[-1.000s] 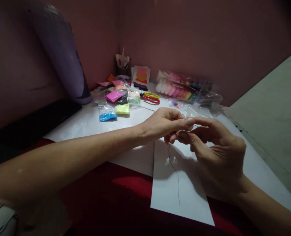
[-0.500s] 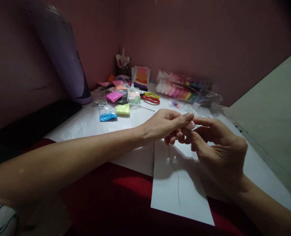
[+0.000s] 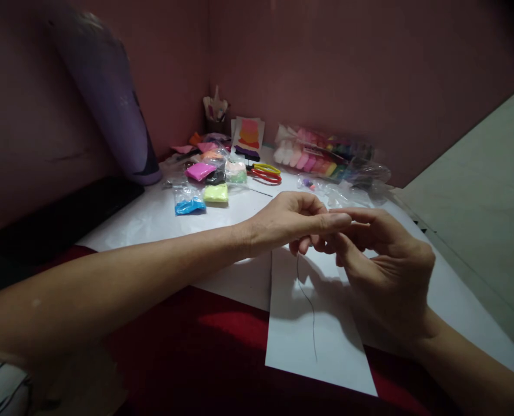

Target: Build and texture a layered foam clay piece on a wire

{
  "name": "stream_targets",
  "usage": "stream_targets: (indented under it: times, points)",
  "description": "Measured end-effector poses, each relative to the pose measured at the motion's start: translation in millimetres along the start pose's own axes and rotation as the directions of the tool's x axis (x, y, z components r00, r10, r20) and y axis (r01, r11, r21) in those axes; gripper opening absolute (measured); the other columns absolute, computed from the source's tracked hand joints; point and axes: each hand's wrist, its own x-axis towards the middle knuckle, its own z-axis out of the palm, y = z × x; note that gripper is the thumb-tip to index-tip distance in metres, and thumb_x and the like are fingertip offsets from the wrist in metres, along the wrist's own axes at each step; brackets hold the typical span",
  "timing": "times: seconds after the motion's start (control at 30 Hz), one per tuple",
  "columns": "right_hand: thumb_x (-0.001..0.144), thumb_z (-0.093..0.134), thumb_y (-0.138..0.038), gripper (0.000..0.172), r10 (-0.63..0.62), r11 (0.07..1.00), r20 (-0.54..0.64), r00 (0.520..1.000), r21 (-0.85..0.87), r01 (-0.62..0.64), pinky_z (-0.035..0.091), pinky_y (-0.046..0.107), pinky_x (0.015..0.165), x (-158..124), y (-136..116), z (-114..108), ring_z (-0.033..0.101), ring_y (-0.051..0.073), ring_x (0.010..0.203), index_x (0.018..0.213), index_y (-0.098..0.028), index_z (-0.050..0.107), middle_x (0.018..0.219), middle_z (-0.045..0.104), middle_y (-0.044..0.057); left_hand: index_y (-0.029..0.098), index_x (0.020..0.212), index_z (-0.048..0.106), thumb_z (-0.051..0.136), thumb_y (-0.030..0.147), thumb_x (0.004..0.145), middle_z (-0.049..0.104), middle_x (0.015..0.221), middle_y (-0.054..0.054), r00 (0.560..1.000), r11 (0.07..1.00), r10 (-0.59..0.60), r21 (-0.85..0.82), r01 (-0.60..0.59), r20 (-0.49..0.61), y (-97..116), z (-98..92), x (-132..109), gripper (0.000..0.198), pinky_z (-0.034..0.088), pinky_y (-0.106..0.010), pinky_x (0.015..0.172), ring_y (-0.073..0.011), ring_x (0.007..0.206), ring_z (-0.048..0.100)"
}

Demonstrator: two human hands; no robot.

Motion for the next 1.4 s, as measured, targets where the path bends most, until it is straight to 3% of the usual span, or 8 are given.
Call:
stream_targets:
  times: [0.2, 0.4, 0.57, 0.77, 1.03, 1.23, 1.4]
  points:
    - [0.084, 0.067, -0.024, 0.021, 0.018, 0.999, 0.03, 0.999, 0.049, -0.02, 0.046, 0.025, 0.044, -0.2, 0.1, 0.7, 0.06, 0.013, 0.048, 0.105, -0.026, 0.063, 0.061, 0.066, -0.005, 0.012, 0.075, 0.059, 0.059, 0.062, 0.079, 0.058, 0.059, 0.0, 1.0, 1.0, 0.003, -0.013, -0.003, 0.017, -1.6, -0.1, 0.1, 0.05, 0.04, -0.018, 0.042, -0.0055, 0.044, 0.051]
    - [0.081, 0.071, -0.026, 0.018, 0.041, 0.999, 0.007, 0.999, 0.015, -0.041, 0.044, 0.026, 0.042, 0.8, -0.4, 0.5, 0.059, 0.013, 0.046, 0.097, -0.024, 0.062, 0.059, 0.065, -0.005, 0.013, 0.071, 0.055, 0.067, 0.058, 0.075, 0.059, 0.059, 0.0, 1.0, 1.0, -0.006, 0.0, 0.006, 0.017, -0.1, -0.1, -0.3, 0.047, 0.039, -0.017, 0.043, -0.0046, 0.044, 0.049]
    - [0.084, 0.068, -0.027, 0.021, 0.026, 0.999, 0.037, 0.999, 0.036, -0.027, 0.045, 0.024, 0.041, 1.0, -1.2, -0.4, 0.06, 0.012, 0.046, 0.104, -0.026, 0.063, 0.059, 0.065, -0.005, 0.012, 0.075, 0.058, 0.059, 0.062, 0.079, 0.058, 0.059, 0.0, 1.0, 1.0, -0.01, 0.009, 0.01, 0.017, 0.6, 0.0, -0.7, 0.05, 0.04, -0.018, 0.043, -0.0055, 0.045, 0.05]
    - [0.079, 0.074, -0.031, 0.024, 0.048, 0.998, 0.019, 0.999, 0.042, -0.048, 0.046, 0.024, 0.042, 0.1, 0.9, 0.8, 0.062, 0.014, 0.049, 0.098, -0.024, 0.061, 0.058, 0.065, -0.005, 0.013, 0.071, 0.055, 0.067, 0.058, 0.075, 0.059, 0.061, 0.0, 1.0, 1.0, 0.005, 0.01, -0.006, 0.029, 0.7, 0.1, -0.3, 0.047, 0.039, -0.017, 0.043, -0.0047, 0.045, 0.05]
    - [0.084, 0.069, -0.029, 0.016, 0.024, 0.998, 0.02, 1.0, 0.059, -0.026, 0.045, 0.025, 0.042, 0.9, -1.8, -0.4, 0.06, 0.013, 0.046, 0.098, -0.026, 0.062, 0.059, 0.065, -0.005, 0.013, 0.075, 0.058, 0.061, 0.063, 0.076, 0.058, 0.059, 0.0, 1.0, 1.0, -0.005, 0.007, 0.005, 0.015, 0.0, 0.2, -0.1, 0.05, 0.039, -0.018, 0.043, -0.0052, 0.044, 0.05]
    - [0.08, 0.072, -0.028, 0.024, 0.048, 0.998, 0.024, 0.999, 0.038, -0.049, 0.044, 0.025, 0.042, -0.1, -0.6, 0.0, 0.061, 0.013, 0.047, 0.101, -0.025, 0.061, 0.059, 0.065, -0.005, 0.014, 0.07, 0.055, 0.064, 0.06, 0.076, 0.058, 0.059, 0.0, 1.0, 1.0, 0.01, 0.014, -0.01, 0.012, 0.0, 0.3, -0.3, 0.047, 0.039, -0.018, 0.044, -0.005, 0.045, 0.05]
    - [0.083, 0.069, -0.027, 0.019, 0.041, 0.997, 0.033, 0.999, 0.067, -0.044, 0.045, 0.024, 0.043, 0.4, -1.7, 0.0, 0.06, 0.013, 0.048, 0.101, -0.025, 0.062, 0.06, 0.065, -0.005, 0.013, 0.076, 0.059, 0.06, 0.063, 0.078, 0.058, 0.058, 0.0, 1.0, 1.0, -0.007, 0.004, 0.007, 0.001, 0.8, 1.1, -0.6, 0.05, 0.04, -0.018, 0.043, -0.0053, 0.044, 0.05]
